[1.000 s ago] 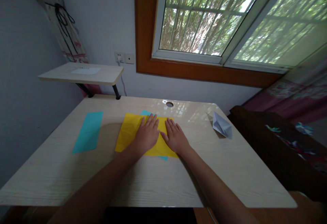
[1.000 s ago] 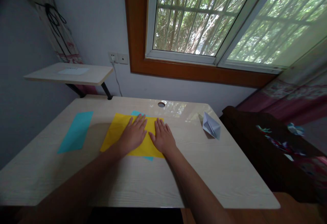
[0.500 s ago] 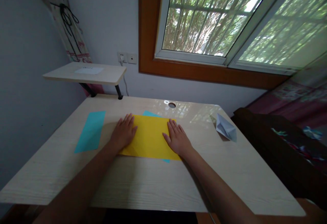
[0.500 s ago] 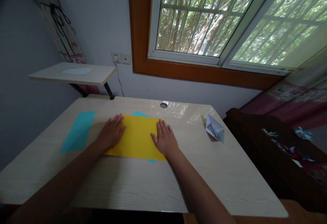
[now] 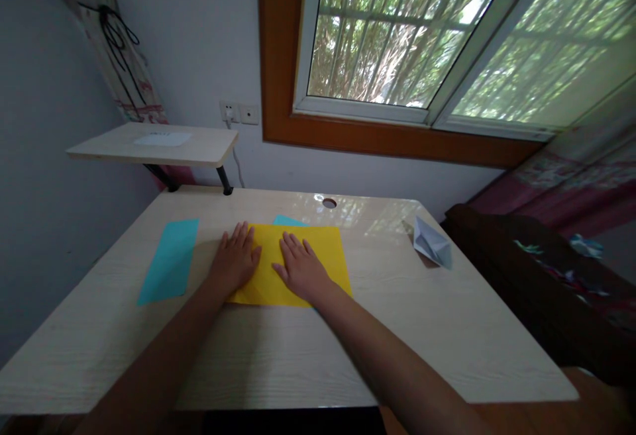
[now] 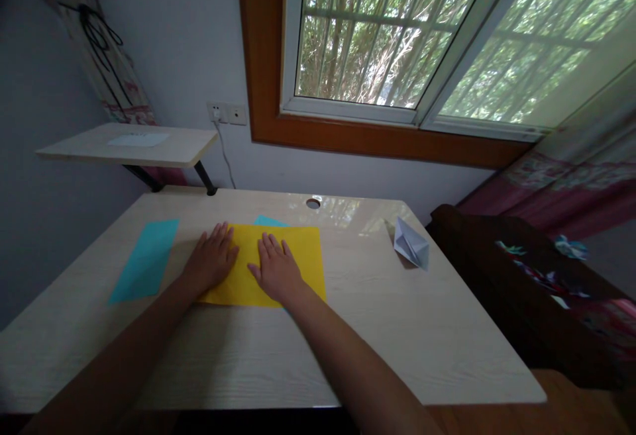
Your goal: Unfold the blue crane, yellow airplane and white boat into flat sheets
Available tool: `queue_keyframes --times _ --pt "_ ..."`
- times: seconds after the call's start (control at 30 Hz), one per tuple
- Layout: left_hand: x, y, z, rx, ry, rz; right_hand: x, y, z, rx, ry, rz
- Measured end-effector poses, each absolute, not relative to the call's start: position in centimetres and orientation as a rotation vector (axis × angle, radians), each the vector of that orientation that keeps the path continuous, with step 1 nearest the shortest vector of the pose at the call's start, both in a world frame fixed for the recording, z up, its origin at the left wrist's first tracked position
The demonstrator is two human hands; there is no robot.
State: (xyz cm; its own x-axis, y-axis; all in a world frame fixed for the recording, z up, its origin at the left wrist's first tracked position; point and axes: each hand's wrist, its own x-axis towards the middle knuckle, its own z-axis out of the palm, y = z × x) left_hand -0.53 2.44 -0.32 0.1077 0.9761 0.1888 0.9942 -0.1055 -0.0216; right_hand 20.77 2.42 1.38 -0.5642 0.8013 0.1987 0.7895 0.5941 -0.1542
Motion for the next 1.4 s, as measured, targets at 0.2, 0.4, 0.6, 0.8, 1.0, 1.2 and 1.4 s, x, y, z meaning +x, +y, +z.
queue_keyframes --times 0.2,0.4,0.6,0.8,1.0,1.2,1.4 --pt "-0.6 2.4 -0.5 -2.188 -2.018 -0.173 23.0 2.9 0.2 -1.410 -2.540 0.073" --pt "-1.5 1.8 -0.1 -2.143 -2.058 -0.149 28.3 3.6 0.1 -1.586 -2.494 -0.001" --pt "-3.2 2.4 1.1 -2.050 -2.087 -0.108 29.8 3.3 -0.4 -1.615 -2.497 -0.055" --pt "-0.5 3.4 4.9 -2.062 -1.961 -0.266 29.6 3.4 -0.3 -1.622 -2.505 -0.036" --pt "8.1 2.1 3.7 -2.493 -1.685 -0.306 29.8 3.4 -0.5 -1.609 -2.498 -0.053" --pt "9.2 2.0 -0.1 -2.510 -1.759 -0.359 29.9 3.5 -0.7 -1.605 -2.503 -0.066" --pt "4.1 2.9 -0.3 -2.415 -1.855 -0.272 29.9 3.4 -0.5 -1.617 -2.505 -0.046"
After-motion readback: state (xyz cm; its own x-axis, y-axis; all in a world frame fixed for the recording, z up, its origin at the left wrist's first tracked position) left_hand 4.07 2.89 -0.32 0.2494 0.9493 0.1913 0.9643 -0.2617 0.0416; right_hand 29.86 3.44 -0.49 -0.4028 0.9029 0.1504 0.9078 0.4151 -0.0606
